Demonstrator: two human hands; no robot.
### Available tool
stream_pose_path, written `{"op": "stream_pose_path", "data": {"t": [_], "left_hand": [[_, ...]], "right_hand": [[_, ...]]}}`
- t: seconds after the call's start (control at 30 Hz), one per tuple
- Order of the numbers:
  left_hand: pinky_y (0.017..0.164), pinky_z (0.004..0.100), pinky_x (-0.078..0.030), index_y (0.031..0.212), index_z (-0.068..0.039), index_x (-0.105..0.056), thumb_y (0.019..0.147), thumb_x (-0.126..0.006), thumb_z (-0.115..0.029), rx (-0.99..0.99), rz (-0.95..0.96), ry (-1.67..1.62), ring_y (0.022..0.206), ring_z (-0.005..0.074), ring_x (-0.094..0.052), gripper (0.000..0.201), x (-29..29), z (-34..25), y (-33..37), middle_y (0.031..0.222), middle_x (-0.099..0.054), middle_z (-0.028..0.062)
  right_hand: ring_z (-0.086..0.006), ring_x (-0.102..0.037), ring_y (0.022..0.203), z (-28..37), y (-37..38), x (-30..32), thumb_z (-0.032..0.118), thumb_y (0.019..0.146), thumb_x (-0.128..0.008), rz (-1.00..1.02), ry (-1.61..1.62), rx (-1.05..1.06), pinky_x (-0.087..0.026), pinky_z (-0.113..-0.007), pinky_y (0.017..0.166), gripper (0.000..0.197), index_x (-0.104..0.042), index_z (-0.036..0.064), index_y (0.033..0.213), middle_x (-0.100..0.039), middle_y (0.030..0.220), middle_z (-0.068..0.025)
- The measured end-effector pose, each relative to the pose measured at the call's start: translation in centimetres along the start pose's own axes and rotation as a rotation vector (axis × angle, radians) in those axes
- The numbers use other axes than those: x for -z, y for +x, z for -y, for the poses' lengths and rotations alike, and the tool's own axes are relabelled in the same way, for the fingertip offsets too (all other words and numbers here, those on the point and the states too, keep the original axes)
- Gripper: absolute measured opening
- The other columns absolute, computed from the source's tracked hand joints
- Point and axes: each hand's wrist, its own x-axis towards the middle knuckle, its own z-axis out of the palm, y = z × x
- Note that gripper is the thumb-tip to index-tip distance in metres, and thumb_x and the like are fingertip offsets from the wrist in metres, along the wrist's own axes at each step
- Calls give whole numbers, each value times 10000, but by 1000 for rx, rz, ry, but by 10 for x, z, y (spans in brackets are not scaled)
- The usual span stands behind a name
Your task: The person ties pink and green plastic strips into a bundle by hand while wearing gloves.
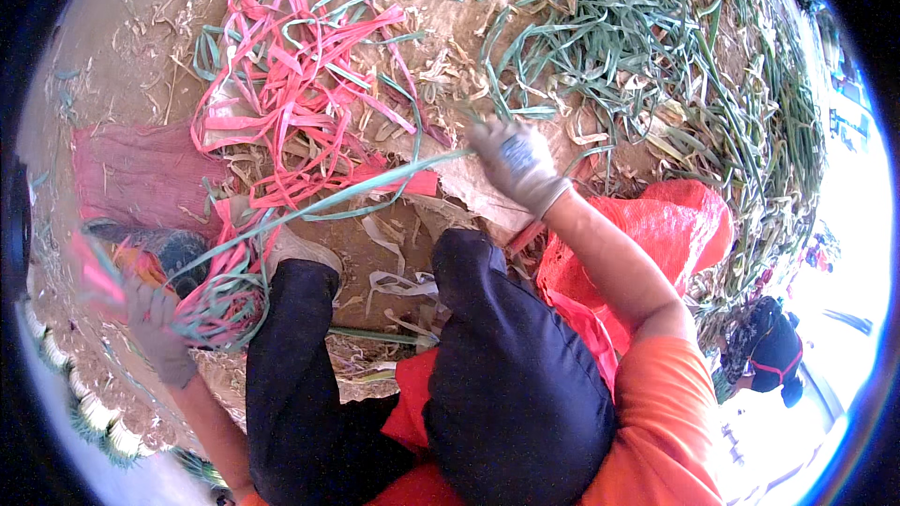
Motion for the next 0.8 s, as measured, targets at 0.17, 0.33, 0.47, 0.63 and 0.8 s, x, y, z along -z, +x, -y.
{"op": "stream_pose_path", "data": {"t": [0.17, 0.33, 0.47, 0.63, 0.8], "left_hand": [[542, 197, -368, 1302, -2, -465, 949, -441, -78, 85, -409, 44, 603, 61, -372, 363, 192, 25, -8, 850, -415, -28], [721, 312, -466, 1256, -15, -532, 948, -493, -303, 296, -793, 16, 842, 161, -492, 423, 320, 52, -50, 995, -514, 44], [781, 306, -445, 1243, -11, -545, 957, -477, -293, 403, -632, 83, 947, 180, -488, 407, 444, 77, -70, 1012, -534, 67], [843, 292, -395, 1197, 8, -574, 944, -518, -286, 381, -637, 261, 896, 158, -482, 392, 250, 33, -42, 986, -544, 52], [808, 283, -384, 1040, -9, -569, 963, -530, -221, 234, -473, 161, 820, 133, -432, 229, 108, -30, -14, 859, -438, -2]], "right_hand": [[-372, -633, 857, -64, -17, -14, 33, 782, -533, -71, 152, -132, -489, -485, 734, 244, -586, 113, 1006, -643, 908, -153], [-355, -635, 841, -96, -30, -17, 138, 874, -552, -185, 152, -327, -494, -470, 692, 91, -568, 103, 957, -643, 914, -149], [-358, -632, 812, -105, -21, -22, 202, 907, -566, -367, 175, -332, -500, -459, 692, 138, -599, 113, 1008, -638, 901, -152], [-368, -626, 869, -97, -21, -3, 260, 853, -659, -411, 197, -411, -511, -450, 718, 246, -614, 93, 1027, -605, 991, -158], [-380, -620, 887, -86, -5, -20, 329, 796, -691, -205, 71, -414, -497, -434, 764, 307, -645, 101, 995, -610, 1009, -164]]}}
